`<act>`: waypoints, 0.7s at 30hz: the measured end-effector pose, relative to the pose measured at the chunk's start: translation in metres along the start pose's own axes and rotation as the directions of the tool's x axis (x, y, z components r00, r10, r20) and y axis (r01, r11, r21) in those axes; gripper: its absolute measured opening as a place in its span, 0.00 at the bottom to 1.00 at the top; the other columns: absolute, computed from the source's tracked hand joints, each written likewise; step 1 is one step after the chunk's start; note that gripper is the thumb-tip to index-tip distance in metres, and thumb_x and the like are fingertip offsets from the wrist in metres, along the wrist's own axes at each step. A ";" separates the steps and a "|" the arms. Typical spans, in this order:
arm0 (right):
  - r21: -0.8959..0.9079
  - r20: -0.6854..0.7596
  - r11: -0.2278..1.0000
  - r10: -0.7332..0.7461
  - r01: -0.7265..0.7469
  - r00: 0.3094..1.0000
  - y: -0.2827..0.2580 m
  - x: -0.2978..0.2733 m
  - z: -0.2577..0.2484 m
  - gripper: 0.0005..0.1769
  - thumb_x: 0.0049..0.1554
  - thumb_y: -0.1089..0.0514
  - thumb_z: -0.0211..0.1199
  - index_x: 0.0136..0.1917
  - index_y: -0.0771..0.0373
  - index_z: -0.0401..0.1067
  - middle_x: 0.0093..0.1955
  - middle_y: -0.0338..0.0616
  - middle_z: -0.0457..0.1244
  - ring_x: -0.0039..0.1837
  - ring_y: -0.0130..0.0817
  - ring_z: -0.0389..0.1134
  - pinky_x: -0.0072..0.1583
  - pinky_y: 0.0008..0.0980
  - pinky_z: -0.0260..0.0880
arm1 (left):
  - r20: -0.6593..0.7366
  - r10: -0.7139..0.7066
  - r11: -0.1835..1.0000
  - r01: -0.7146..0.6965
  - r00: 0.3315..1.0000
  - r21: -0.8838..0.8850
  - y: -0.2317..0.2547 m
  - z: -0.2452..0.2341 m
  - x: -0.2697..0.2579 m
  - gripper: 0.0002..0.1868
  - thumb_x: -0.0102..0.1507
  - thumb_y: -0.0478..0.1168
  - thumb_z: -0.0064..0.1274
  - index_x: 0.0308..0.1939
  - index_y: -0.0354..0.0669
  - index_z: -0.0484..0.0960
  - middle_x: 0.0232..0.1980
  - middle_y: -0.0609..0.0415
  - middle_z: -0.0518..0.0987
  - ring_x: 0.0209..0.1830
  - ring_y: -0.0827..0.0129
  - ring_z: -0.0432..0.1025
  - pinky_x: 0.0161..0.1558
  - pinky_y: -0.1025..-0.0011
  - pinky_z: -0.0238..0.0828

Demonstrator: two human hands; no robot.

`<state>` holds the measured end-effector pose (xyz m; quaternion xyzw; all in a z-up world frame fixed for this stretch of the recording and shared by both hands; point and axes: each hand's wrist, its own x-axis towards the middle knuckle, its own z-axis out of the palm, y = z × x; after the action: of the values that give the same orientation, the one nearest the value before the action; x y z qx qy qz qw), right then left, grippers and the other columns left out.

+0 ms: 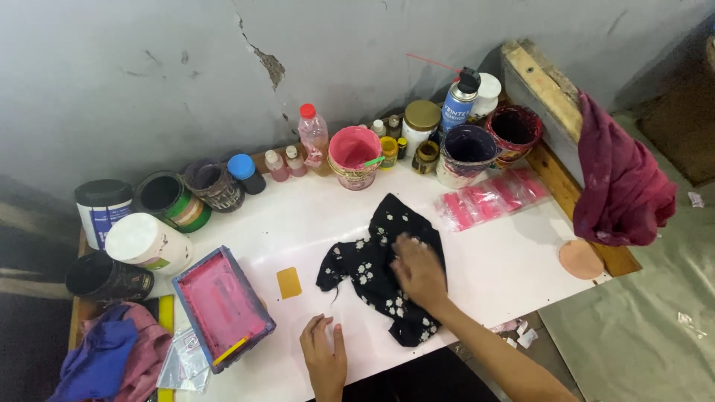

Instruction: The person uses a yellow squeegee to spread pink ink evenly across a screen printing frame. They then place a black cloth with a white floral pattern under the frame, press down, and lift the frame to reveal the printed design. Finally, they fold the printed cloth.

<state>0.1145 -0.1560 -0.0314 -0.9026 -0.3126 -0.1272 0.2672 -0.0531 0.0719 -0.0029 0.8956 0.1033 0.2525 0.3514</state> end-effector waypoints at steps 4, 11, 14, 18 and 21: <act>-0.221 -0.064 0.863 0.452 -0.454 0.890 0.036 0.032 0.018 0.42 0.67 0.38 0.40 0.78 0.75 0.49 0.82 0.63 0.44 0.83 0.51 0.43 0.80 0.43 0.41 | 0.045 -0.079 0.996 0.077 0.996 0.044 -0.003 0.005 -0.003 0.12 0.66 0.42 0.52 0.51 0.41 0.81 0.56 0.47 0.76 0.60 0.60 0.71 0.60 0.63 0.72; -0.165 0.191 0.804 0.594 -0.571 0.781 0.089 0.148 0.020 0.47 0.65 0.31 0.28 0.82 0.68 0.36 0.86 0.54 0.32 0.86 0.43 0.30 0.81 0.40 0.27 | -0.004 -0.009 1.000 0.009 1.000 0.016 -0.002 0.004 -0.001 0.11 0.66 0.40 0.51 0.49 0.39 0.81 0.53 0.47 0.76 0.59 0.60 0.72 0.60 0.64 0.73; -0.214 0.078 0.818 0.560 -0.535 0.825 0.069 0.124 0.021 0.49 0.64 0.28 0.30 0.82 0.68 0.40 0.85 0.56 0.36 0.85 0.47 0.33 0.81 0.45 0.30 | 0.009 -0.020 1.000 0.020 1.000 0.001 -0.002 0.002 -0.001 0.11 0.67 0.39 0.50 0.49 0.38 0.80 0.54 0.48 0.76 0.61 0.61 0.71 0.61 0.65 0.73; -0.408 0.193 0.836 0.473 -0.368 0.860 0.012 0.050 0.019 0.40 0.65 0.30 0.29 0.84 0.47 0.39 0.84 0.57 0.38 0.84 0.54 0.35 0.79 0.51 0.35 | 0.010 -0.017 1.000 0.017 1.000 0.017 0.006 -0.002 0.000 0.12 0.67 0.39 0.50 0.50 0.37 0.80 0.54 0.46 0.76 0.60 0.59 0.71 0.59 0.64 0.73; -0.204 0.278 0.964 0.222 -0.169 0.935 -0.044 0.017 0.020 0.35 0.62 0.45 0.50 0.74 0.69 0.59 0.83 0.60 0.43 0.83 0.60 0.41 0.77 0.54 0.44 | -0.041 0.012 0.999 -0.014 0.999 -0.048 0.009 -0.006 0.008 0.12 0.67 0.39 0.50 0.52 0.36 0.78 0.55 0.45 0.75 0.59 0.58 0.71 0.61 0.65 0.72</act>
<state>0.1016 -0.1071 -0.0239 -0.9582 -0.2450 0.0105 0.1474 -0.0493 0.0712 0.0101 0.8822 0.0985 0.2755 0.3691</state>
